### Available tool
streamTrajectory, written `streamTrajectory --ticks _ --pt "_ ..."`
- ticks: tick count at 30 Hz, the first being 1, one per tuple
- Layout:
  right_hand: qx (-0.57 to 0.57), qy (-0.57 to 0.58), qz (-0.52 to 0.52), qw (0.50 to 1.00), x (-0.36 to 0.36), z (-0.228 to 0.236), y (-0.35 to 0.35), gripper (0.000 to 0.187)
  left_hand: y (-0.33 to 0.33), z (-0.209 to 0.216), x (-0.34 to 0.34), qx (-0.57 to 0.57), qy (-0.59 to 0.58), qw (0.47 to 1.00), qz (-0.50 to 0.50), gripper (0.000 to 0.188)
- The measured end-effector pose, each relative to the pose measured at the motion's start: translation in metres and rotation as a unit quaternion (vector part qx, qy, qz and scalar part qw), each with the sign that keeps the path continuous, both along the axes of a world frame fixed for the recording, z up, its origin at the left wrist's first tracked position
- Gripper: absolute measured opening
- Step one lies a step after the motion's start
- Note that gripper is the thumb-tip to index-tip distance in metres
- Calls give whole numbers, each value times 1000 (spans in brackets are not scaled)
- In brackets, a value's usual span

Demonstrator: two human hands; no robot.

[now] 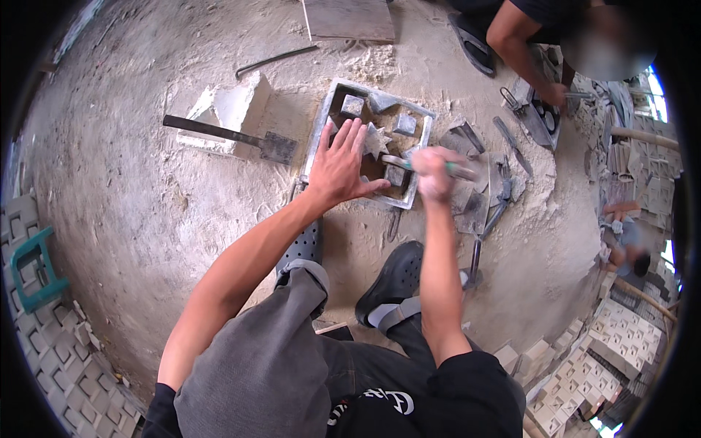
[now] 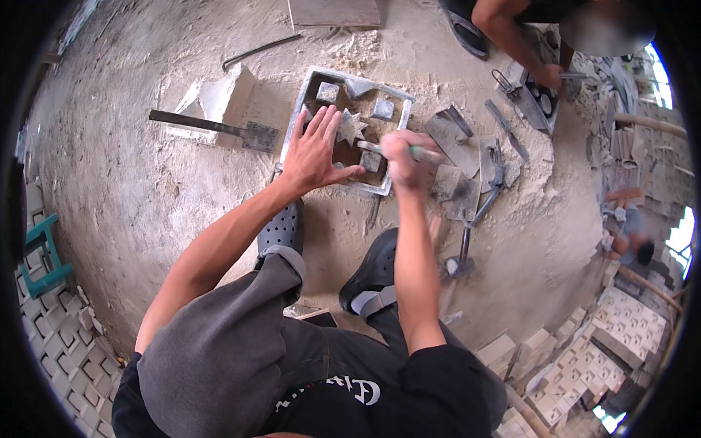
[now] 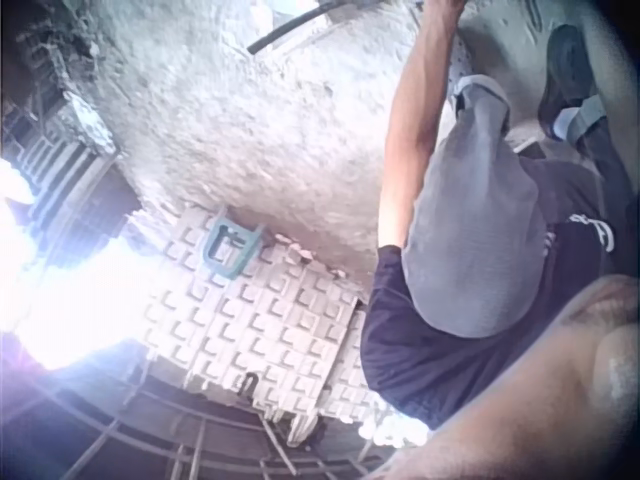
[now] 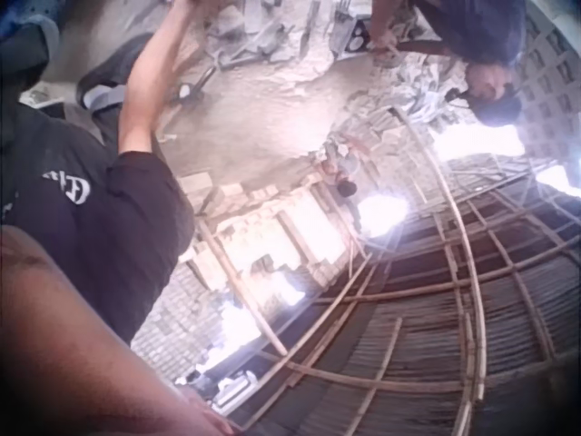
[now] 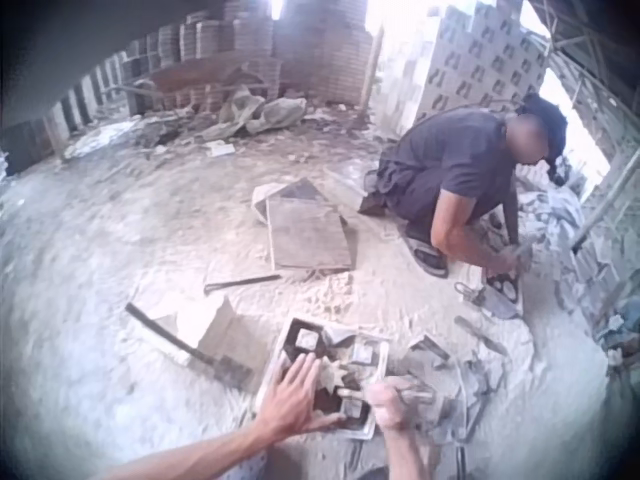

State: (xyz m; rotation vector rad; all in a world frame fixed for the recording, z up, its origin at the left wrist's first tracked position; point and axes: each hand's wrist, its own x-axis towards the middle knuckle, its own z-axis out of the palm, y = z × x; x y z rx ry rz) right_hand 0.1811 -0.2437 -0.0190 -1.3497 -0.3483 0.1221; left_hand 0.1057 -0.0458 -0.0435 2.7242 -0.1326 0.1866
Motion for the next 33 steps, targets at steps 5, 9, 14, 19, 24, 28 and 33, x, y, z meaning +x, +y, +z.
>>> streamTrajectory --ticks 5,9,14,19,24,28,33 --pt "18 -14 16 1000 -7 22 20 32 7 2 -7 4 27 1000 5 120" --pt "-82 -33 -16 996 -7 26 16 27 6 3 -3 21 27 999 4 121" --pt "8 64 -33 997 -4 -11 32 31 6 -2 -5 18 33 999 7 121" --pt "29 -11 48 998 9 27 24 35 7 0 -4 17 19 1000 4 122" --pt "-99 31 77 992 19 -9 39 34 6 -2 -4 4 27 1000 0 126" --pt "-40 53 69 995 22 42 37 41 13 1 -6 5 7 1000 -3 130" --pt "-45 97 28 994 17 -19 31 34 2 8 1 2 29 1000 -5 134"
